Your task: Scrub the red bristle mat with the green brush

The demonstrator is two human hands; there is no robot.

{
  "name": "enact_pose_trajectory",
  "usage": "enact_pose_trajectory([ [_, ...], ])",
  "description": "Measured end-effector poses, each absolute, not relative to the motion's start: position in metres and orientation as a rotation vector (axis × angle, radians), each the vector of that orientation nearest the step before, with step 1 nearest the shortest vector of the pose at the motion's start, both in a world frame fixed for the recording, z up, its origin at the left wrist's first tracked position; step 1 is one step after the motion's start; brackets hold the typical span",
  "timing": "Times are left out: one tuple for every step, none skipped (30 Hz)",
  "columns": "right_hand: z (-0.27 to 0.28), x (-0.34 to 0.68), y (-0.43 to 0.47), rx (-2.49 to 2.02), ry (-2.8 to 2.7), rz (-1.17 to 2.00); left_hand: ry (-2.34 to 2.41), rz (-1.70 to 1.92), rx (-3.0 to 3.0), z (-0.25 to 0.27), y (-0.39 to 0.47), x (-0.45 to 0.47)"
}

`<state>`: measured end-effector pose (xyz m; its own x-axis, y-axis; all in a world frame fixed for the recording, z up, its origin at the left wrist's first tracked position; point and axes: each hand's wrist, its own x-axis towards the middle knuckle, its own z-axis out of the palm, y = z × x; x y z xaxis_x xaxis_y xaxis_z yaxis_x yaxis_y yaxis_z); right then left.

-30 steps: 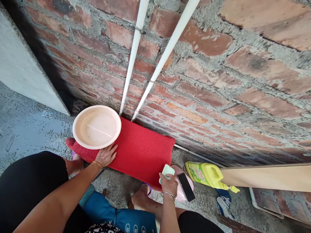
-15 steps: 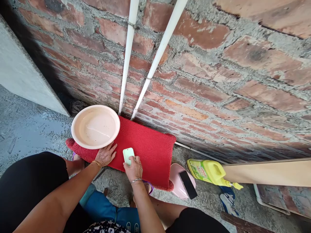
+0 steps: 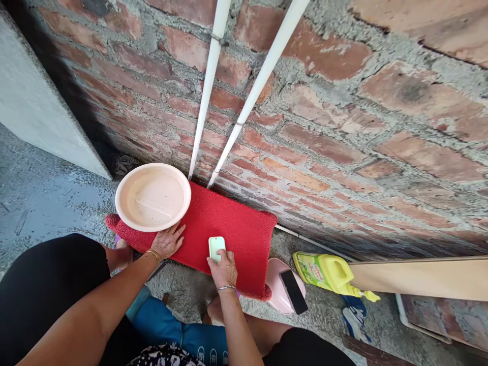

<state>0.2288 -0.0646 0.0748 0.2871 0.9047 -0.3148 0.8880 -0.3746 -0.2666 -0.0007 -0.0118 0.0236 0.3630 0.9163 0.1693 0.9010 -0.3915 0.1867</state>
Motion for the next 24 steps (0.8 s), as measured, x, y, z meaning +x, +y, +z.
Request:
enact_pose_trajectory([
  [0.076, 0.235, -0.067, -2.521, -1.696, 0.66, 1.698, 0.376, 2.542, 0.024, -0.012, -0.001],
  [0.077, 0.241, -0.069, -2.557, -1.654, 0.664, 1.701, 0.371, 2.543, 0.024, -0.012, -0.001],
  [0.077, 0.248, -0.072, -2.595, -1.609, 0.668, 1.706, 0.368, 2.544, 0.025, -0.012, -0.001],
  [0.078, 0.255, -0.074, -2.633, -1.558, 0.67, 1.71, 0.364, 2.544, 0.025, -0.012, -0.001],
  [0.078, 0.263, -0.077, -2.667, -1.505, 0.668, 1.712, 0.359, 2.544, 0.025, -0.012, -0.001],
  [0.077, 0.271, -0.08, -2.696, -1.45, 0.662, 1.713, 0.353, 2.542, 0.025, -0.012, -0.001],
  [0.076, 0.28, -0.083, -2.714, -1.395, 0.649, 1.714, 0.347, 2.539, 0.025, -0.012, -0.001],
  [0.076, 0.29, -0.086, -2.724, -1.339, 0.63, 1.713, 0.341, 2.536, 0.025, -0.012, -0.001],
  [0.075, 0.299, -0.089, -2.728, -1.28, 0.611, 1.712, 0.336, 2.532, 0.025, -0.012, -0.001],
  [0.074, 0.309, -0.092, -2.73, -1.215, 0.596, 1.712, 0.334, 2.528, 0.024, -0.013, 0.0],
  [0.073, 0.319, -0.095, -2.732, -1.144, 0.587, 1.714, 0.335, 2.522, 0.024, -0.013, 0.0],
  [0.072, 0.329, -0.097, -2.735, -1.07, 0.587, 1.716, 0.338, 2.517, 0.024, -0.013, 0.0],
  [0.071, 0.338, -0.099, -2.74, -0.995, 0.591, 1.717, 0.342, 2.512, 0.024, -0.013, 0.0],
  [0.071, 0.345, -0.1, -2.746, -0.924, 0.595, 1.716, 0.347, 2.507, 0.024, -0.013, 0.0],
  [0.07, 0.351, -0.1, -2.75, -0.859, 0.595, 1.714, 0.353, 2.502, 0.024, -0.013, 0.0],
  [0.07, 0.355, -0.1, -2.75, -0.806, 0.587, 1.709, 0.359, 2.5, 0.025, -0.013, -0.001],
  [0.07, 0.355, -0.098, -2.743, -0.774, 0.578, 1.703, 0.362, 2.499, 0.025, -0.013, -0.001],
  [0.069, 0.353, -0.096, -2.726, -0.77, 0.567, 1.697, 0.364, 2.499, 0.026, -0.013, -0.001],
  [0.069, 0.348, -0.092, -2.699, -0.801, 0.558, 1.693, 0.362, 2.499, 0.027, -0.013, -0.001],
  [0.07, 0.339, -0.088, -2.662, -0.864, 0.553, 1.69, 0.357, 2.499, 0.027, -0.013, -0.001],
  [0.07, 0.327, -0.082, -2.619, -0.95, 0.551, 1.689, 0.352, 2.498, 0.027, -0.013, -0.001],
  [0.071, 0.313, -0.075, -2.574, -1.047, 0.553, 1.69, 0.347, 2.496, 0.027, -0.013, -0.001],
  [0.073, 0.296, -0.068, -2.533, -1.149, 0.562, 1.693, 0.345, 2.494, 0.027, -0.013, -0.001],
  [0.074, 0.277, -0.06, -2.496, -1.251, 0.574, 1.696, 0.346, 2.493, 0.027, -0.013, -0.001],
])
